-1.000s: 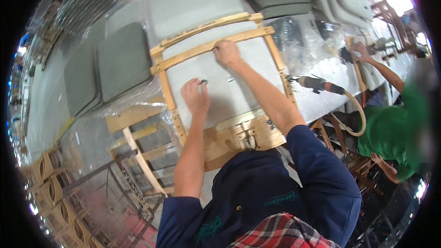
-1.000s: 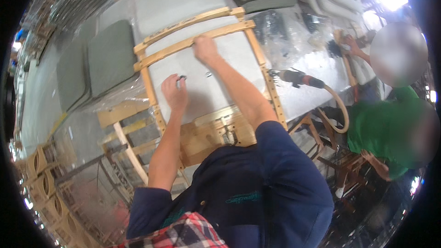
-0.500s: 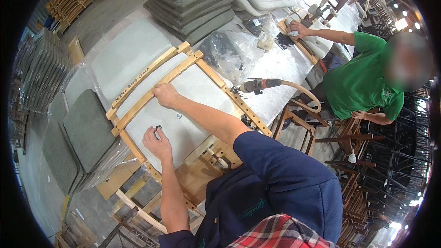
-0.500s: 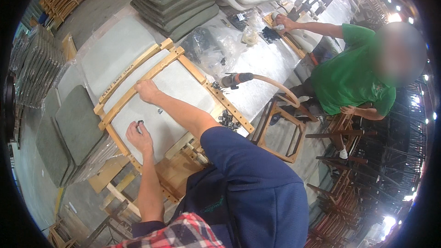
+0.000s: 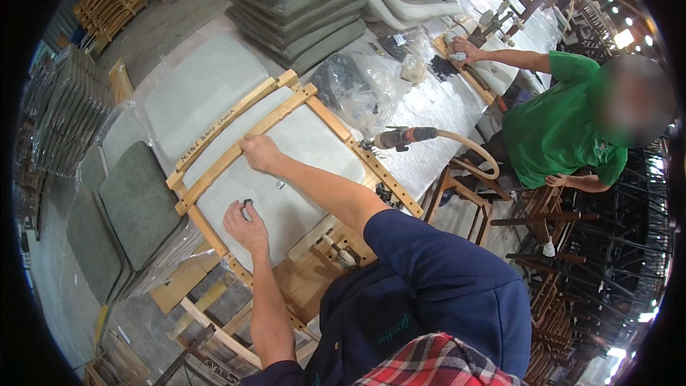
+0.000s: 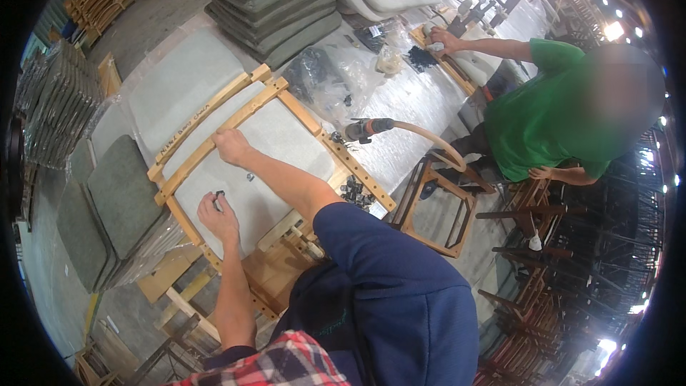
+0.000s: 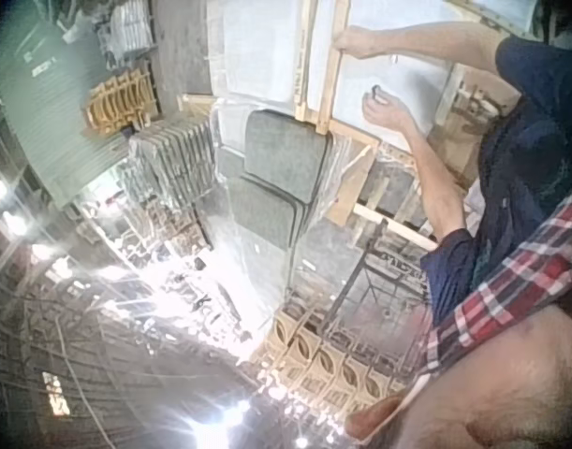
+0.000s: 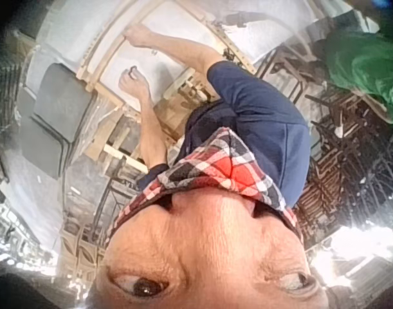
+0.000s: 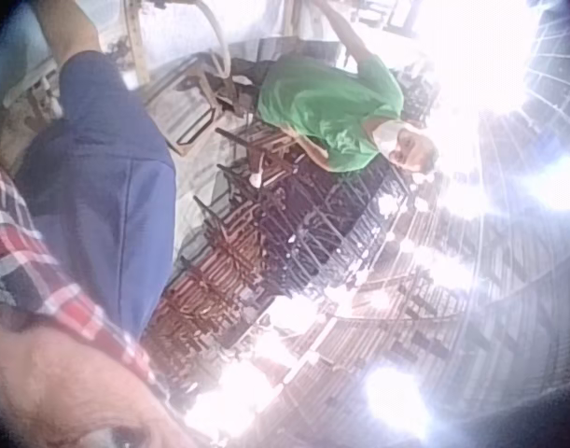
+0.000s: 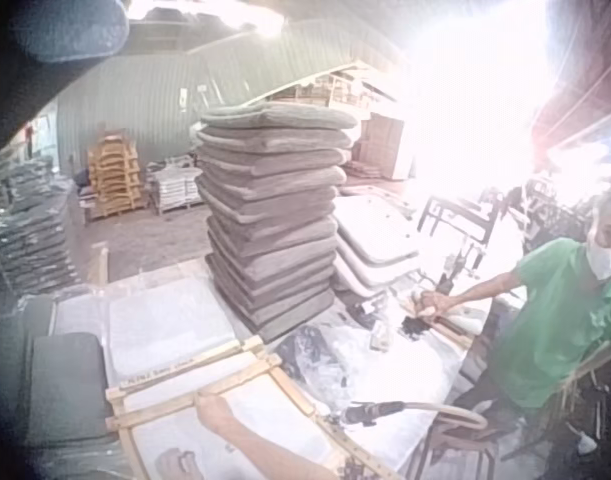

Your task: The person places a white cushion onto a wooden chair frame, aligns it, and uses a pneumatic drill to fasten screws into the frame. They repeat this process for another cushion, securing each with multiple screws.

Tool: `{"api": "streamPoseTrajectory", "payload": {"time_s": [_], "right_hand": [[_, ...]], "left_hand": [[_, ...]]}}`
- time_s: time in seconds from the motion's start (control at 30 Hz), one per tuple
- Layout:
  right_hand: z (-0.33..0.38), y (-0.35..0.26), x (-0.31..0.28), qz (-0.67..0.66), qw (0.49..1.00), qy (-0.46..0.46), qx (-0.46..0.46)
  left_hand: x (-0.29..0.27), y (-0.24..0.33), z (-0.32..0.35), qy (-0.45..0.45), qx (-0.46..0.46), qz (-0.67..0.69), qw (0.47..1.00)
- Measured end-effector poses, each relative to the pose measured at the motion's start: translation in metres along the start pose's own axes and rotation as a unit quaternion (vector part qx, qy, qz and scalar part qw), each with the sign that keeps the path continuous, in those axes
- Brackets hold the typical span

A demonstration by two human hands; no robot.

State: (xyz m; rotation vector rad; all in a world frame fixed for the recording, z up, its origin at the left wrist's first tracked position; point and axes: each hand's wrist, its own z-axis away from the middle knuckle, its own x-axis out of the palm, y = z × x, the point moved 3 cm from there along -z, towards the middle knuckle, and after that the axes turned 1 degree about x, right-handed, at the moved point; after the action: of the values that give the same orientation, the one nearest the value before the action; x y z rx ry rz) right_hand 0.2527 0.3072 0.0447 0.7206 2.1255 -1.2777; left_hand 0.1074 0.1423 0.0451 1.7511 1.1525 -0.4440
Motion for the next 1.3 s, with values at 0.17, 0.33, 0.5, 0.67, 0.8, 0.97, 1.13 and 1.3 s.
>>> {"api": "streamPoseTrajectory", "payload": {"time_s": [0.17, 0.33, 0.5, 0.67, 0.8, 0.97, 1.13, 1.3], "right_hand": [[0.001, 0.006, 0.002, 0.011, 1.000, -0.007, 0.013], [0.007, -0.007, -0.013, -0.050, 0.996, -0.023, 0.071], [0.036, -0.024, -0.044, -0.097, 0.993, -0.036, 0.054], [0.075, -0.025, -0.061, -0.030, 0.997, -0.074, -0.014], [0.087, -0.021, -0.056, 0.011, 0.993, -0.102, -0.062], [0.109, 0.004, -0.055, 0.022, 0.995, -0.074, -0.062], [0.120, -0.019, -0.104, -0.008, 0.994, -0.087, 0.064], [0.114, 0.022, -0.098, -0.028, 0.997, -0.023, 0.074]], "left_hand": [[0.004, 0.000, 0.002, 0.008, 0.018, 0.012, 1.000], [0.002, -0.004, 0.002, 0.007, 0.017, 0.006, 1.000], [0.002, -0.002, 0.001, -0.002, 0.008, 0.005, 1.000], [0.004, -0.004, 0.005, -0.001, 0.002, 0.012, 1.000], [0.009, -0.012, 0.005, 0.028, 0.009, 0.014, 0.999], [0.007, -0.007, 0.003, -0.001, 0.016, 0.011, 1.000], [0.003, -0.008, 0.004, 0.013, 0.005, -0.013, 1.000], [0.005, -0.007, 0.002, 0.022, 0.015, 0.000, 1.000]]}}
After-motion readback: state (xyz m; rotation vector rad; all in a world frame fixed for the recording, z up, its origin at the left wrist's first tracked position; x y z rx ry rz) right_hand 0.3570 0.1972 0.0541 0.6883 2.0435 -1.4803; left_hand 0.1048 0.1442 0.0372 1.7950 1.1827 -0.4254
